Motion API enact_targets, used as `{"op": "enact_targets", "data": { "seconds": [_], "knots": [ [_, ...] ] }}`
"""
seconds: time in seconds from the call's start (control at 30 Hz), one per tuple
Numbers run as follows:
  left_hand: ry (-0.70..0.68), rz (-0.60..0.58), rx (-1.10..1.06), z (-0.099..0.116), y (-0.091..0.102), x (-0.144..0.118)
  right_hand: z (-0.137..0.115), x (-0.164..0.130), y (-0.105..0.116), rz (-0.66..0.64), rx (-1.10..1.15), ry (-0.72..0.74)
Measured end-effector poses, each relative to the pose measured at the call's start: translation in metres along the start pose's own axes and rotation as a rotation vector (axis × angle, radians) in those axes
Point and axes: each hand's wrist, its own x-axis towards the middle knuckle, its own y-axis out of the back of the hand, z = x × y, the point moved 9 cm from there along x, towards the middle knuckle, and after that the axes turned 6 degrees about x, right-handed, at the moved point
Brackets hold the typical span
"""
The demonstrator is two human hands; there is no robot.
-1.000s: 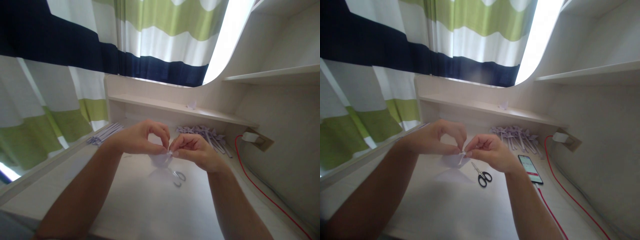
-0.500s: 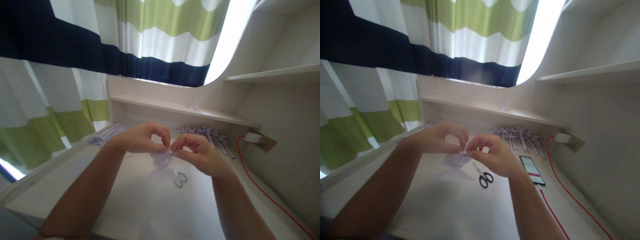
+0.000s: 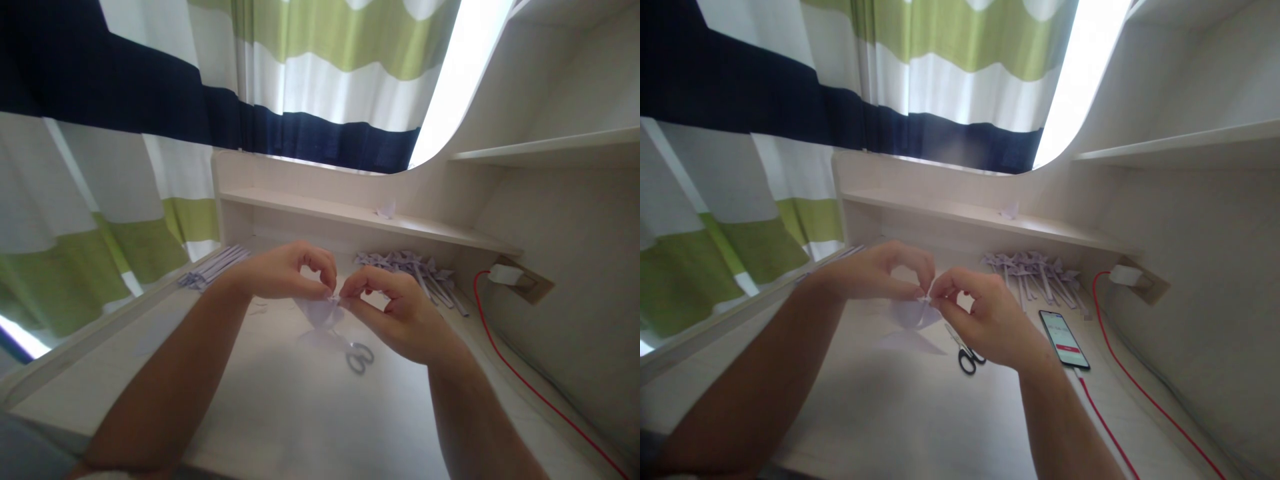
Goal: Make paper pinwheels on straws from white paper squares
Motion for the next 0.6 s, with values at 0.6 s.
{"op": "enact_targets", "data": {
  "seconds": [0.6],
  "knots": [
    [0.043,0.28,0.395,0.015,0.017,-0.006,0.006,0.002,0.012,0.198,-0.212,0.012]
  ]
}}
